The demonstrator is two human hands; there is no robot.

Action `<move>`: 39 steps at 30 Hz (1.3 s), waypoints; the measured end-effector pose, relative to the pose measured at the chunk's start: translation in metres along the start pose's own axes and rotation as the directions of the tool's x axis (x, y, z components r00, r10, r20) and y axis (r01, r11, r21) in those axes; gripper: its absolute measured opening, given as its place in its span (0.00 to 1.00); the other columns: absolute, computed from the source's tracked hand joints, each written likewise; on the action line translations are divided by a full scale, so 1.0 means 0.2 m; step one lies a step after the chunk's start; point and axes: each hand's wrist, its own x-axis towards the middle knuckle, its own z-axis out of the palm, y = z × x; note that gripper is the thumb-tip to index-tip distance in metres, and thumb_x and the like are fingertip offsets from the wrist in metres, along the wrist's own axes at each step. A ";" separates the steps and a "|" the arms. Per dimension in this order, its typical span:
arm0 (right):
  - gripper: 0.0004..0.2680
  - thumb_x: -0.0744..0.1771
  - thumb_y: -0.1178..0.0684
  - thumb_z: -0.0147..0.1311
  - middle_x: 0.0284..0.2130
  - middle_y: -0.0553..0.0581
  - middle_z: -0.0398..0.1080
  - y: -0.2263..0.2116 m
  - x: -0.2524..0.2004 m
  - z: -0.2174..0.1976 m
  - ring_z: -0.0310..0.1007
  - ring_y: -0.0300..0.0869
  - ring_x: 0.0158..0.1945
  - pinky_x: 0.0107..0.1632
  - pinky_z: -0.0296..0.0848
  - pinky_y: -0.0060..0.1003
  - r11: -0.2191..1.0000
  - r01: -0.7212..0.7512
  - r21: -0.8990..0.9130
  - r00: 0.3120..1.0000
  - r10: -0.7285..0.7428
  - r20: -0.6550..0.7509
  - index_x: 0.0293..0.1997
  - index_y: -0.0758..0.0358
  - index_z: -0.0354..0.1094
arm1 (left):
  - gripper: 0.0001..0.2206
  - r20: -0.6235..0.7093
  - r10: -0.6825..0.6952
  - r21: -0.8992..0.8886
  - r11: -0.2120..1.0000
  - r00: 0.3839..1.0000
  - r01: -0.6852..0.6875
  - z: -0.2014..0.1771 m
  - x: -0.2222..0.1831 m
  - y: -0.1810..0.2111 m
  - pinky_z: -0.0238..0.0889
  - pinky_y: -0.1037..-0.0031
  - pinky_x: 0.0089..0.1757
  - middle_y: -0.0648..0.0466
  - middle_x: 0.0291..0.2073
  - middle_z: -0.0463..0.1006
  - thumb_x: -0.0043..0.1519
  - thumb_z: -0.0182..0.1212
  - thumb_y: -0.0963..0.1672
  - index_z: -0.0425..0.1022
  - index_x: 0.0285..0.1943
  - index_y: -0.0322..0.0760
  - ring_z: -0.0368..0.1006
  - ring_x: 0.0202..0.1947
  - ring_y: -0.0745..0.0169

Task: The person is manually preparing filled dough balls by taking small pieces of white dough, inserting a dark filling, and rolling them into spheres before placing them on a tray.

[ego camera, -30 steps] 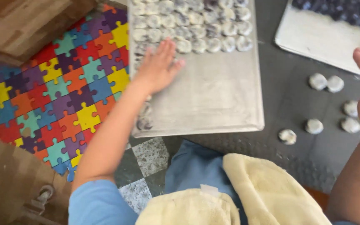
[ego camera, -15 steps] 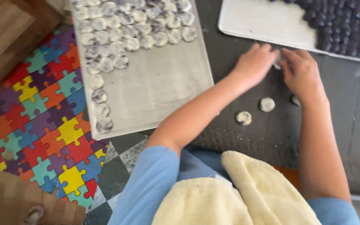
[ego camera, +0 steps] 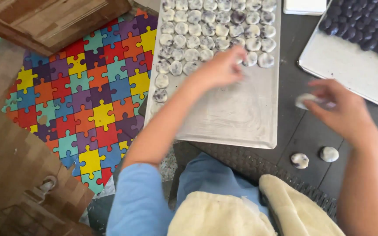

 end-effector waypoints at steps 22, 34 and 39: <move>0.16 0.62 0.43 0.60 0.38 0.55 0.59 -0.37 0.58 0.85 0.66 0.49 0.42 0.41 0.65 0.43 0.805 0.460 -0.374 0.779 -0.568 -0.266 0.47 0.59 0.66 | 0.21 -0.308 0.566 0.806 0.583 0.765 -0.106 -0.01 -0.05 -0.73 0.58 0.66 0.42 0.61 0.42 0.66 0.48 0.68 0.52 0.71 0.49 0.50 0.62 0.44 0.61; 0.21 0.68 0.43 0.35 0.66 0.62 0.49 -0.39 0.49 0.78 0.47 0.47 0.68 0.61 0.44 0.59 0.635 0.642 -0.429 0.730 -0.677 0.091 0.68 0.63 0.47 | 0.34 -0.076 0.462 0.692 0.663 0.884 -0.287 -0.02 -0.20 -0.60 0.34 0.47 0.61 0.43 0.66 0.56 0.63 0.35 0.60 0.54 0.68 0.32 0.52 0.67 0.52; 0.21 0.70 0.44 0.25 0.67 0.63 0.46 -0.41 0.63 0.73 0.42 0.50 0.69 0.62 0.36 0.62 0.729 0.590 -0.349 0.794 -0.602 0.083 0.69 0.67 0.41 | 0.36 -0.010 0.187 0.576 0.804 0.982 -0.147 -0.14 -0.15 -0.36 0.17 0.60 0.64 0.49 0.71 0.31 0.61 0.13 0.58 0.32 0.72 0.33 0.27 0.71 0.61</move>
